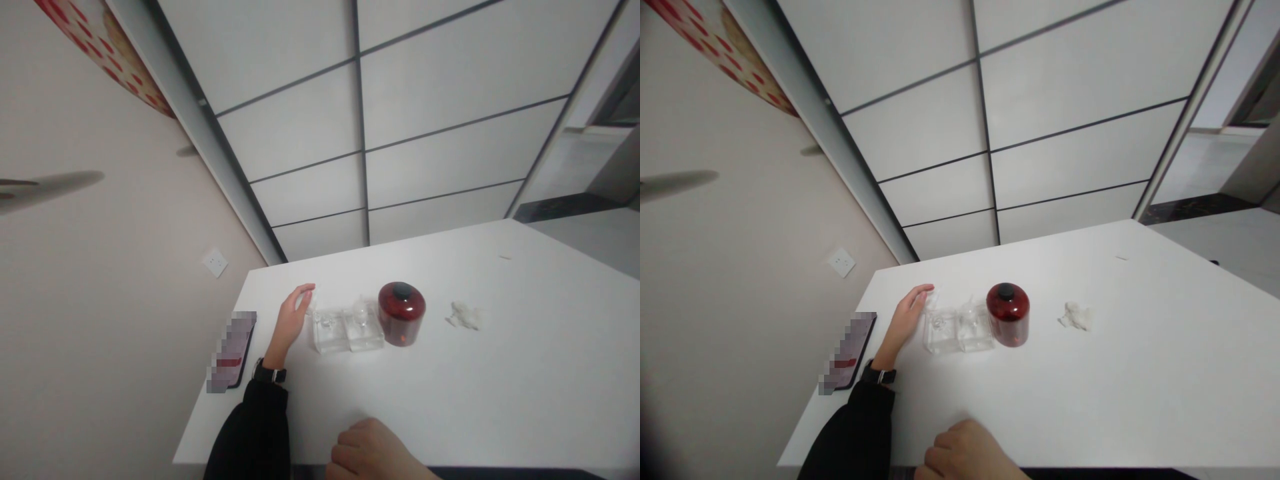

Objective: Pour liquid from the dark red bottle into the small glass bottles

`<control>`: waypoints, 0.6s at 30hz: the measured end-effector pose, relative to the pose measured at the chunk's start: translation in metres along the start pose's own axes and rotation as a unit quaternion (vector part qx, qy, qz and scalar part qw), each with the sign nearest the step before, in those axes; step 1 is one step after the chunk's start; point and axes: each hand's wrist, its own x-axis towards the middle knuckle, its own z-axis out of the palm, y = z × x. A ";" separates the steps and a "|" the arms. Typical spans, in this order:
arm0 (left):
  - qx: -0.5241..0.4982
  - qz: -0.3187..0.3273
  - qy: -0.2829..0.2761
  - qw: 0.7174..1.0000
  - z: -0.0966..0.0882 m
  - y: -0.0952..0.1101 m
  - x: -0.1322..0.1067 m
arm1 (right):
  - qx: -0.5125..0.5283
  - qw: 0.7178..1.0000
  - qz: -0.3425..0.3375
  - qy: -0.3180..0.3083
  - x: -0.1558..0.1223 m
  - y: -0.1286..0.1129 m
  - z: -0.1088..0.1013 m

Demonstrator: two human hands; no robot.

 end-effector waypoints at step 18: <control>0.206 0.104 -0.197 0.953 0.014 0.065 -0.029 | 0.010 1.000 -0.011 0.001 -0.001 -0.006 0.009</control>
